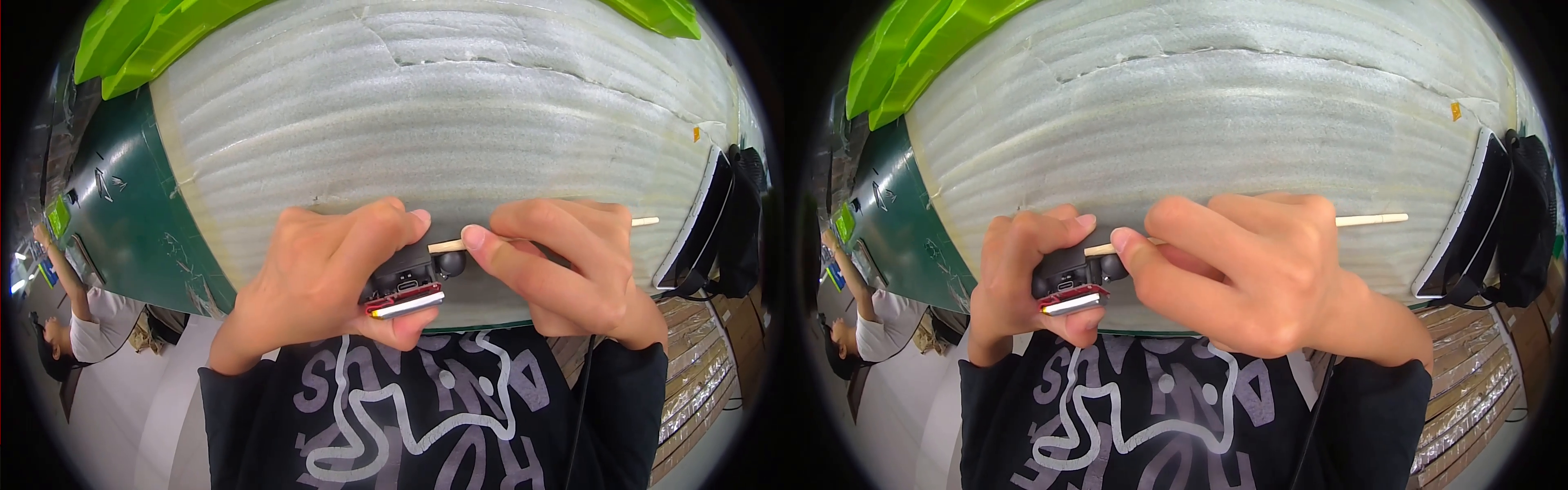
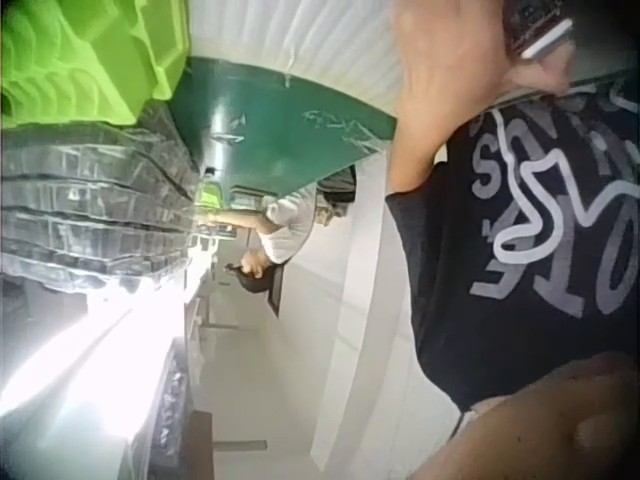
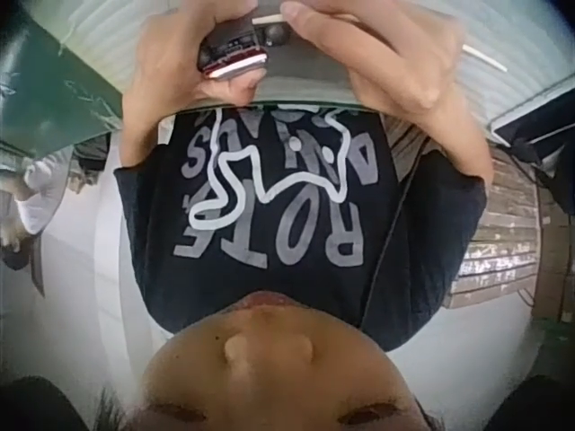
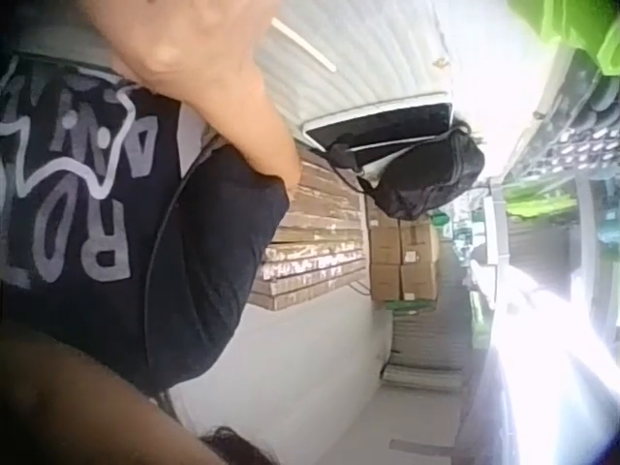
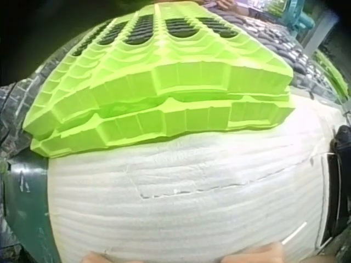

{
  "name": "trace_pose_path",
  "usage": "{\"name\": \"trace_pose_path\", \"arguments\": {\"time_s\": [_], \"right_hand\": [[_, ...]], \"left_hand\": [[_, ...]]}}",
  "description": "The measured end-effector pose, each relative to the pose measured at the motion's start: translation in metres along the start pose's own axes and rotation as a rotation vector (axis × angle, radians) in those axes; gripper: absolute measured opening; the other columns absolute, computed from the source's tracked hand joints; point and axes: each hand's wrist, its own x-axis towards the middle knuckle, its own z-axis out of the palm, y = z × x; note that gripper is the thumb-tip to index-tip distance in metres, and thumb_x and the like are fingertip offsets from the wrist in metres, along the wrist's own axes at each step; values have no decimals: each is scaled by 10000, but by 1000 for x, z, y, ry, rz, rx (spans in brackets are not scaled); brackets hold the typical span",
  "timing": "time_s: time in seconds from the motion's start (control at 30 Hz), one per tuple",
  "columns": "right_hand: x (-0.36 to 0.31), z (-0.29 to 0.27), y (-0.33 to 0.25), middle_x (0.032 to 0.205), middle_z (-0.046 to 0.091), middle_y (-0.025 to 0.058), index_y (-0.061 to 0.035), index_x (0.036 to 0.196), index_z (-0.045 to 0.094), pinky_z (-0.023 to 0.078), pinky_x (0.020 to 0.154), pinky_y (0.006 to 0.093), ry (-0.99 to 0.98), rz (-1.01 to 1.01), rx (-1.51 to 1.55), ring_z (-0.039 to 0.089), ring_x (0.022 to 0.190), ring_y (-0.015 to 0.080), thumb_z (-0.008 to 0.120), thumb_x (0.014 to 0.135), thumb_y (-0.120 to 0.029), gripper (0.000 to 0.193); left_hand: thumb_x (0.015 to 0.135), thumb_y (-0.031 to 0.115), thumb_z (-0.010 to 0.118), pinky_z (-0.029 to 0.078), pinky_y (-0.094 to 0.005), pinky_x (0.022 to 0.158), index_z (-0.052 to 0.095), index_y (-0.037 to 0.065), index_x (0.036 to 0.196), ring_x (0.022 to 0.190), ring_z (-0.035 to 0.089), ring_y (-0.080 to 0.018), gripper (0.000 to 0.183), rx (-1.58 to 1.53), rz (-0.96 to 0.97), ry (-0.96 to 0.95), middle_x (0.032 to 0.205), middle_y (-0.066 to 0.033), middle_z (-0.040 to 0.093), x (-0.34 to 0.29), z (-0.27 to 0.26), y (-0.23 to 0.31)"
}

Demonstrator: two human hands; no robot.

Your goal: The person assembles electronic components by fitting internal parts and battery units into plastic shells, using a wooden stick to align the components within the shells.

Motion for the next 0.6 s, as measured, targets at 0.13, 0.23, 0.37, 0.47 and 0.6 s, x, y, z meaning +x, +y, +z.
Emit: {"name": "trace_pose_path", "arguments": {"time_s": [0.13,0.23,0.37,0.47,0.6], "right_hand": [[0,1,3,686,556,63,-22,865,660,377,375,245,-13,-31,-12,516,468,141,616,570,36,303],[2,-4,-1,685,553,62,-21,862,661,380,377,245,-12,-35,3,517,466,142,620,565,20,302],[5,-9,-2,688,552,59,-31,861,672,380,382,239,-36,33,23,521,468,140,617,566,-23,301],[5,-9,-3,690,554,58,-41,864,680,378,385,235,-13,39,6,521,468,139,613,568,-40,303],[6,-13,-5,690,555,60,-47,863,686,372,384,231,0,56,28,520,468,139,611,570,-35,303]], "left_hand": [[589,266,772,431,-278,439,539,2,967,529,570,-195,516,24,35,17,715,-63,567,2,-2,0],[569,251,778,439,-281,451,537,8,973,533,575,-199,529,-17,55,26,727,-72,579,1,-4,-1],[553,239,778,453,-286,472,522,25,989,547,588,-213,549,-182,-13,-1,748,-83,602,3,-2,-6],[566,236,765,456,-284,477,512,31,996,547,589,-222,540,-290,-87,-4,740,-91,604,-3,2,-7],[574,236,755,458,-285,483,509,30,1003,541,587,-224,535,-314,-75,-2,726,-96,600,-4,3,-7]]}}
